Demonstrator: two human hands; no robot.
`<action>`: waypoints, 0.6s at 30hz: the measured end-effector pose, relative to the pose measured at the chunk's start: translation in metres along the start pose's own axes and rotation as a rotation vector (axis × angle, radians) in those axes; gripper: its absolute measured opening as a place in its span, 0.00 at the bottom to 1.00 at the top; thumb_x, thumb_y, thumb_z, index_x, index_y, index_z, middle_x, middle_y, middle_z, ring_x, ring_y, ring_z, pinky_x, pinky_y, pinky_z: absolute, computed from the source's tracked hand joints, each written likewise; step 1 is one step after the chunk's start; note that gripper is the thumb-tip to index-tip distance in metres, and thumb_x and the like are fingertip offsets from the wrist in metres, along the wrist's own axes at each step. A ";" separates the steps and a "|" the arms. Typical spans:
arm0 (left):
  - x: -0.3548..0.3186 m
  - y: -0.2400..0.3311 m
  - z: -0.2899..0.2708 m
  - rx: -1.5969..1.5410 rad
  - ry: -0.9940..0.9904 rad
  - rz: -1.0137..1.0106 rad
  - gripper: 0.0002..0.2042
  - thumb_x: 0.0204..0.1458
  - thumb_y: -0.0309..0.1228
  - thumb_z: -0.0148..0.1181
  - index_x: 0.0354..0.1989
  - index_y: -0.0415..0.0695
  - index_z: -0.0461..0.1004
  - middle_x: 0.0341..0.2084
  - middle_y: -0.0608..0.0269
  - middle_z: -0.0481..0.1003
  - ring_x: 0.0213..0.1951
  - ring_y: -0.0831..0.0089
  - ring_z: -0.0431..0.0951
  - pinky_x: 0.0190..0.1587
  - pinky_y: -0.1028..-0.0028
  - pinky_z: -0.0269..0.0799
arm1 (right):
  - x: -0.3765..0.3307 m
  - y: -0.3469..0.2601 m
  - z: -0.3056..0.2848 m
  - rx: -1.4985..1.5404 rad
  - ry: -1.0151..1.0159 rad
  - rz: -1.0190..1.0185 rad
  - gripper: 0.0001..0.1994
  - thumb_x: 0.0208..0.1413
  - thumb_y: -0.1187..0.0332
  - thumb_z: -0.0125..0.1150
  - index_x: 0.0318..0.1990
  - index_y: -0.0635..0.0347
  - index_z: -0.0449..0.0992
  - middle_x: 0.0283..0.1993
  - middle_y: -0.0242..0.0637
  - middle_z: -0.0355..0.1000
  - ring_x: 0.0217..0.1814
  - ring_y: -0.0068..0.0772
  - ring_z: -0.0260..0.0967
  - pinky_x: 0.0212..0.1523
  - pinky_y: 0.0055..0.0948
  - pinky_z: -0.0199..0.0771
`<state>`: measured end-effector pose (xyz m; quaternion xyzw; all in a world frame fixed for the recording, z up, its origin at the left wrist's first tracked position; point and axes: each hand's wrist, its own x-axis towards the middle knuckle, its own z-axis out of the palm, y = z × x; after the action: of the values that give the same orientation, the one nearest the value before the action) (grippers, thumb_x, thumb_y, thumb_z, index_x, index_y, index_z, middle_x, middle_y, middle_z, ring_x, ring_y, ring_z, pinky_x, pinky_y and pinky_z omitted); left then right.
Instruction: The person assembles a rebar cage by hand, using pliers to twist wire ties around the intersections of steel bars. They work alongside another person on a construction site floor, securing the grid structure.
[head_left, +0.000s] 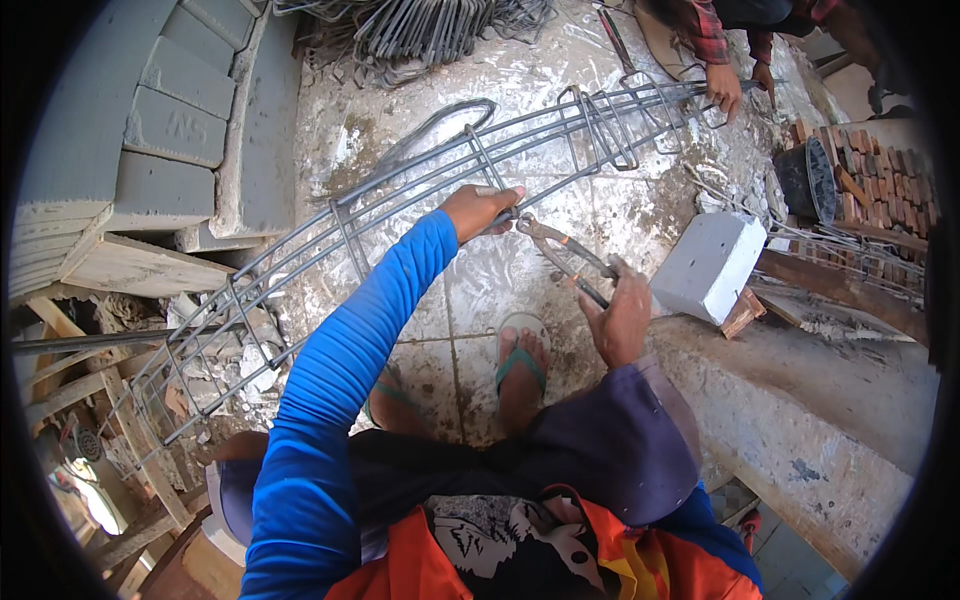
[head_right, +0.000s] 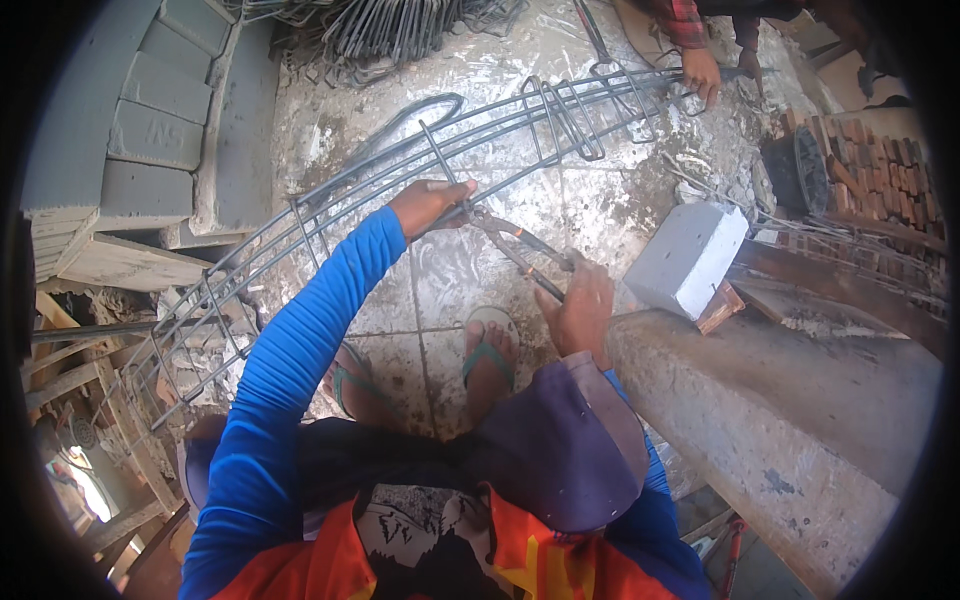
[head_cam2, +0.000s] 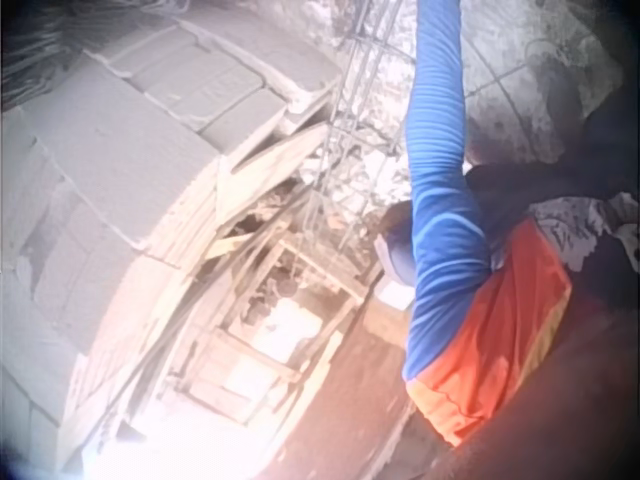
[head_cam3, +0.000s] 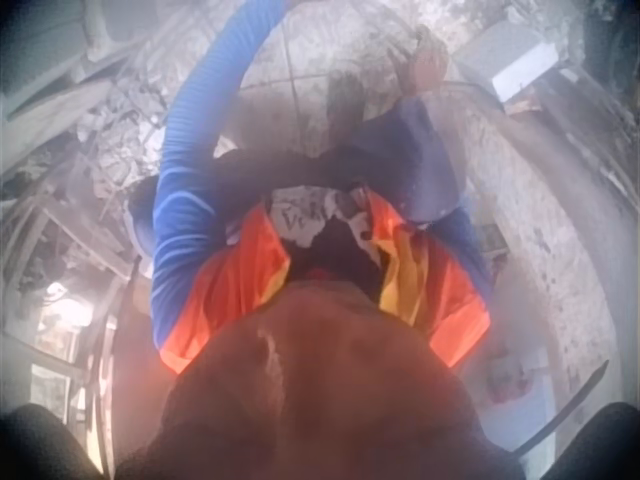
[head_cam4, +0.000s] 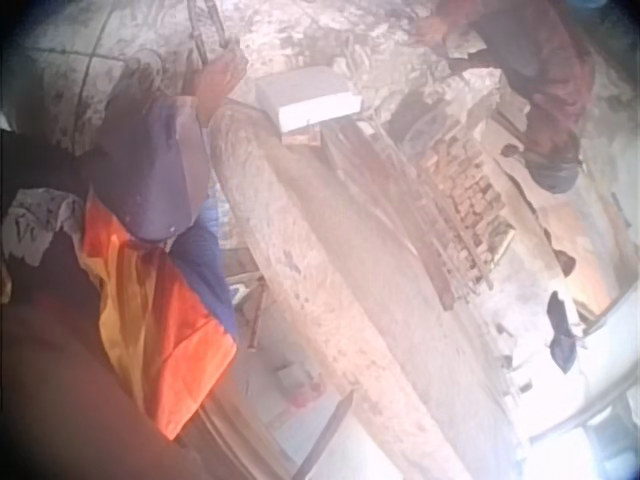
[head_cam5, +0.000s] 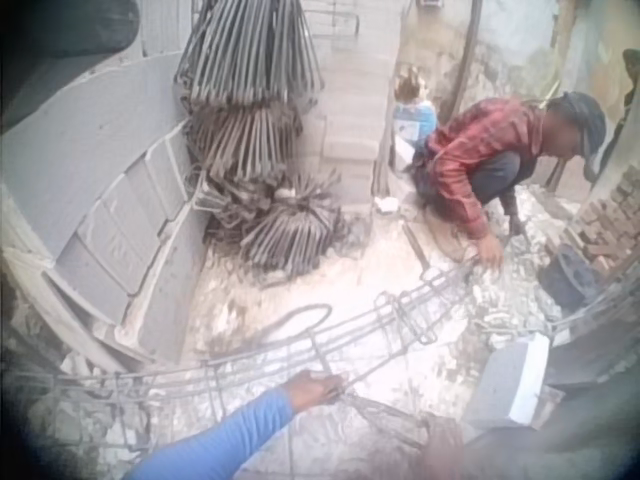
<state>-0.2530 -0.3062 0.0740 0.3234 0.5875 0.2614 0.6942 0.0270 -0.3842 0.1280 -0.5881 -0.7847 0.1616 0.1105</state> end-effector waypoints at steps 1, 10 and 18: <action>0.000 -0.001 0.000 -0.082 -0.005 0.007 0.27 0.57 0.50 0.65 0.45 0.31 0.79 0.41 0.52 0.80 0.40 0.71 0.80 0.47 0.77 0.77 | 0.001 0.007 -0.001 -0.069 0.044 -0.056 0.32 0.49 0.67 0.74 0.60 0.66 0.66 0.46 0.46 0.72 0.47 0.48 0.71 0.45 0.44 0.72; 0.003 -0.005 0.003 -0.103 -0.005 -0.001 0.29 0.56 0.51 0.65 0.47 0.29 0.78 0.42 0.52 0.79 0.41 0.69 0.81 0.47 0.75 0.79 | -0.014 0.013 0.025 0.862 -0.598 0.474 0.23 0.67 0.49 0.55 0.54 0.63 0.71 0.37 0.34 0.73 0.30 0.32 0.68 0.32 0.34 0.71; -0.004 0.008 0.001 0.007 0.006 -0.013 0.30 0.56 0.53 0.64 0.46 0.31 0.79 0.43 0.54 0.79 0.40 0.70 0.80 0.46 0.74 0.78 | -0.020 0.004 0.033 1.717 -0.953 0.691 0.26 0.65 0.43 0.54 0.51 0.59 0.69 0.34 0.34 0.75 0.22 0.30 0.69 0.23 0.29 0.69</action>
<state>-0.2526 -0.3044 0.0825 0.3211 0.5927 0.2557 0.6930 0.0239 -0.4066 0.0966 -0.3797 -0.1568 0.9040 0.1183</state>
